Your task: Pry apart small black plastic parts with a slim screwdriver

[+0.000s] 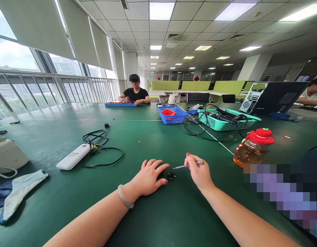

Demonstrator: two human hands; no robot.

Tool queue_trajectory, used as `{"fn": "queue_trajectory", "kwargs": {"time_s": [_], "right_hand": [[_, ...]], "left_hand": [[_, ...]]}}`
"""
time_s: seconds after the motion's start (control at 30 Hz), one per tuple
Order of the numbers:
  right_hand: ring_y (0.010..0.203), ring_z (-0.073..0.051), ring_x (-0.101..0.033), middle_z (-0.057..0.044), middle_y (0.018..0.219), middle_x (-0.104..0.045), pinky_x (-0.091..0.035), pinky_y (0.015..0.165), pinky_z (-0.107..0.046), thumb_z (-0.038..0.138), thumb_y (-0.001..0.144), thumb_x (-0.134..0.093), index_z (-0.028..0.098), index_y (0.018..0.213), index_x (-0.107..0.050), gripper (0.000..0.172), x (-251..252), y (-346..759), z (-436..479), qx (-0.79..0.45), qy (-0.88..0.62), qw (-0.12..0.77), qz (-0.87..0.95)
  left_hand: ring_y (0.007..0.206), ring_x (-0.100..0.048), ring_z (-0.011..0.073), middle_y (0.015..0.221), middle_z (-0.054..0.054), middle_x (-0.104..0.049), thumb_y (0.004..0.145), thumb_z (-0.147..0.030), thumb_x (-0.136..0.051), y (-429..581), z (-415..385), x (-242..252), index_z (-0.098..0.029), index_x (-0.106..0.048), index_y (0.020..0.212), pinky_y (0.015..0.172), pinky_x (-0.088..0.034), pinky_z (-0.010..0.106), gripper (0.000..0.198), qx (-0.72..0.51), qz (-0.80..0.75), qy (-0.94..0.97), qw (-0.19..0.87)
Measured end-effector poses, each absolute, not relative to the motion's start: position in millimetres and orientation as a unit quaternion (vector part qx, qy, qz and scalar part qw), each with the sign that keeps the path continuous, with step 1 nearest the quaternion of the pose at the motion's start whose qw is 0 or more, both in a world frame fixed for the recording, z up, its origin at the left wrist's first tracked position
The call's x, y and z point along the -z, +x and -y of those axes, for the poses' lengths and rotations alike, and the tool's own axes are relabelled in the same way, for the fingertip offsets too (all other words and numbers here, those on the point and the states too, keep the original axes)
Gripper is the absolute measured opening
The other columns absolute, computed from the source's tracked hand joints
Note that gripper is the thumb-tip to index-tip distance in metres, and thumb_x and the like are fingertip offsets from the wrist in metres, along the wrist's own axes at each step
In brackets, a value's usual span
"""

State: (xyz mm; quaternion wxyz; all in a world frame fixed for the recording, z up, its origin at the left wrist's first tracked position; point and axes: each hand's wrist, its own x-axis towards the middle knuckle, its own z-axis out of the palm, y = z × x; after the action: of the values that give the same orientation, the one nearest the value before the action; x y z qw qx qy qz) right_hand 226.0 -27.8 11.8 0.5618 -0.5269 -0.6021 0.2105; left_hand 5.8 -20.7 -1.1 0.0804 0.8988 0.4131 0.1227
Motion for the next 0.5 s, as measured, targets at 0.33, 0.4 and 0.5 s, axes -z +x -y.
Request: {"fn": "queue_trajectory", "kwargs": {"time_s": [0.33,0.4,0.5], "right_hand": [[0.048,-0.012,-0.041,0.001,0.049,-0.043,-0.032,0.049,-0.026,0.052,0.092,-0.043,0.020,0.049,-0.047,0.054,-12,220,35,-0.247,-0.465,0.548,0.650],[0.048,-0.012,-0.041,0.001,0.048,-0.043,-0.034,0.050,-0.026,0.051,0.092,-0.043,0.020,0.048,-0.046,0.055,-14,221,35,-0.238,-0.458,0.570,0.639],[0.048,-0.012,-0.042,0.001,0.047,-0.043,-0.035,0.049,-0.026,0.051,0.092,-0.044,0.020,0.046,-0.045,0.056,-16,222,36,-0.230,-0.445,0.592,0.632]], "left_hand": [[0.134,-0.040,0.0357,0.147,0.012,-0.043,0.087,-0.059,-0.053,14,32,-3,-0.032,-0.049,0.137,0.109,-0.028,0.066,0.057,-0.121,-0.380,0.911,0.106],[0.132,-0.041,0.0363,0.146,0.012,-0.044,0.085,-0.061,-0.055,16,34,-3,-0.032,-0.051,0.134,0.109,-0.027,0.067,0.057,-0.125,-0.375,0.911,0.115],[0.130,-0.044,0.0350,0.140,0.011,-0.049,0.083,-0.062,-0.058,18,35,-3,-0.031,-0.056,0.127,0.109,-0.025,0.067,0.054,-0.129,-0.367,0.912,0.132]]}}
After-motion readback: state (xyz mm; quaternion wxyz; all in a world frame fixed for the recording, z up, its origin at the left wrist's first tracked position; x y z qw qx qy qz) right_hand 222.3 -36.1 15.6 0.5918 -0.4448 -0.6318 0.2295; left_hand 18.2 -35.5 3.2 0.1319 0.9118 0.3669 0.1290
